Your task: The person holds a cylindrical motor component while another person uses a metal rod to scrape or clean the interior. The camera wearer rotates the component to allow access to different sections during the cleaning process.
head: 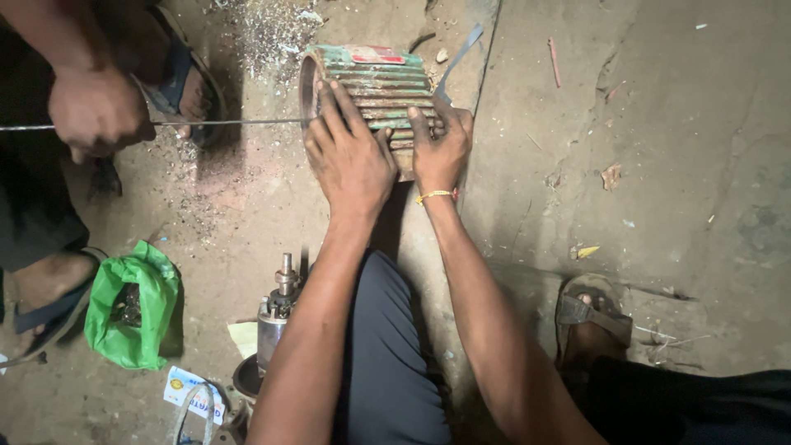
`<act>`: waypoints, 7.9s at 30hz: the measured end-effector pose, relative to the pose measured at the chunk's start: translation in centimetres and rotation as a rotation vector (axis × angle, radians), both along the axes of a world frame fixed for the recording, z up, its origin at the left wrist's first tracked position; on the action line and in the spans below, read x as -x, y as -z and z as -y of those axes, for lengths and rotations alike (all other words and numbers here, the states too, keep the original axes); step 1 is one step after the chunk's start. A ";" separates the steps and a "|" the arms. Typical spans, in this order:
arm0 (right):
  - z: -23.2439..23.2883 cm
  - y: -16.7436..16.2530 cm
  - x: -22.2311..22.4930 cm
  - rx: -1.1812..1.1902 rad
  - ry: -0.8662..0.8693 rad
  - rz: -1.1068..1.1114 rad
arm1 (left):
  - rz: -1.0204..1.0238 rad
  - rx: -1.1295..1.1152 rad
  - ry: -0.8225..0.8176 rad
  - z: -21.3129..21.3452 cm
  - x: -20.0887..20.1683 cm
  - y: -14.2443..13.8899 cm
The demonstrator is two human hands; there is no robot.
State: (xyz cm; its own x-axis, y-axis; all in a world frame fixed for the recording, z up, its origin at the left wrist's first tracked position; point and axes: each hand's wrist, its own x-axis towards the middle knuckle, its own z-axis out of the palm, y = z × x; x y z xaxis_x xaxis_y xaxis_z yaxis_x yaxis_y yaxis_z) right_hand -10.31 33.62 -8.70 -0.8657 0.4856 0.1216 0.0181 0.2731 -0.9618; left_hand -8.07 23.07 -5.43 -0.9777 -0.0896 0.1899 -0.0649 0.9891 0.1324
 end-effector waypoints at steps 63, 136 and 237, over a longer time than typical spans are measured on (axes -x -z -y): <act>0.8 1.6 -0.5 -0.073 0.037 0.015 | -0.061 -0.064 0.027 1.2 -0.4 -0.1; 3.9 2.4 -1.0 -0.135 0.009 -0.090 | -0.179 -0.340 -0.029 4.6 -1.4 0.3; 1.1 2.5 -1.2 -0.353 -0.179 -0.314 | -0.046 -0.476 -0.392 1.0 1.2 -2.1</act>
State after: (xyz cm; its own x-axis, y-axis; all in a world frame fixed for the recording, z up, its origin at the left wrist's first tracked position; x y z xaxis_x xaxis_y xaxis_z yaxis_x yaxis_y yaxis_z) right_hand -9.16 32.50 -11.23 -0.8272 0.2149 0.5192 -0.3340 0.5550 -0.7619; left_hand -9.27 22.04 -3.30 -0.8468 -0.5255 0.0822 -0.3948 0.7245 0.5650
